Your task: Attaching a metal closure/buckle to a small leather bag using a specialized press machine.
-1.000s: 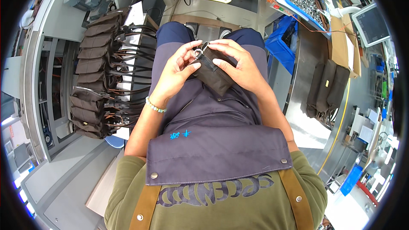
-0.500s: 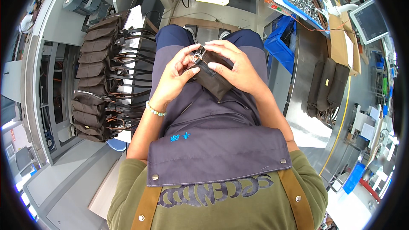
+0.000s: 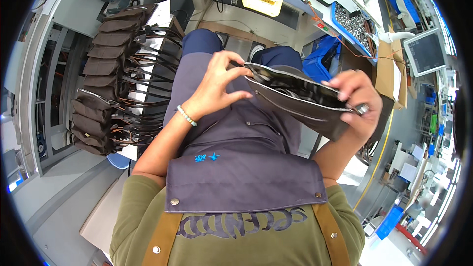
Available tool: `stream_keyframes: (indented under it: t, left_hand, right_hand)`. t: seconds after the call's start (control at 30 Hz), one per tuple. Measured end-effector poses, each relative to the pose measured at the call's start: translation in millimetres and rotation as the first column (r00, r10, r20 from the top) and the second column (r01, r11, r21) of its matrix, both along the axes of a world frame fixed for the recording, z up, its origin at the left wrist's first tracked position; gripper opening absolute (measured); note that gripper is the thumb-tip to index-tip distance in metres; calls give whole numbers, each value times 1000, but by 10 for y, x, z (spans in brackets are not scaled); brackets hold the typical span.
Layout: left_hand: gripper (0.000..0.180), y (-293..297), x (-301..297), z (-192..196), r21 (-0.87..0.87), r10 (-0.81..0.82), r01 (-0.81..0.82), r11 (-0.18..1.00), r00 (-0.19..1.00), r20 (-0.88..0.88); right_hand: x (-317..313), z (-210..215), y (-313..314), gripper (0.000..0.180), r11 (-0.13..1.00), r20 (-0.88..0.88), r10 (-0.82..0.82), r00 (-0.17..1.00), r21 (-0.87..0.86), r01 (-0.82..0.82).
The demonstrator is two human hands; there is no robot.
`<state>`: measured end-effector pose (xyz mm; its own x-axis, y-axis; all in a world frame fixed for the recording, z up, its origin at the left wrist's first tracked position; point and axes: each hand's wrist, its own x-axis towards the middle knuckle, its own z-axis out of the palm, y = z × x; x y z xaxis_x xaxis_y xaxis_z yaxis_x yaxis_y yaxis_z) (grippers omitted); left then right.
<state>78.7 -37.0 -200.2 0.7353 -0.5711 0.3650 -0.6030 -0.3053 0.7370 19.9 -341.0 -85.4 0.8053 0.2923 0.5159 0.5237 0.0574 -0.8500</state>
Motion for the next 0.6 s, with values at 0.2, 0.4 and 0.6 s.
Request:
stream_keyframes:
  t: [0.2,0.4,0.6]
  left_hand:
    - [42,55,85,51,-184,-284,257,949,948,-145]
    - [58,390,-311,169,-106,-221,194,975,832,-508]
    - [41,994,-491,327,-277,-31,-355,893,565,-824]
  right_hand:
    - [-58,-43,-19,21,991,-101,46,994,131,-33]
    - [209,-313,170,20,975,-306,-95,947,164,151]
    - [629,-1075,46,34,983,-639,-177,749,-72,171]
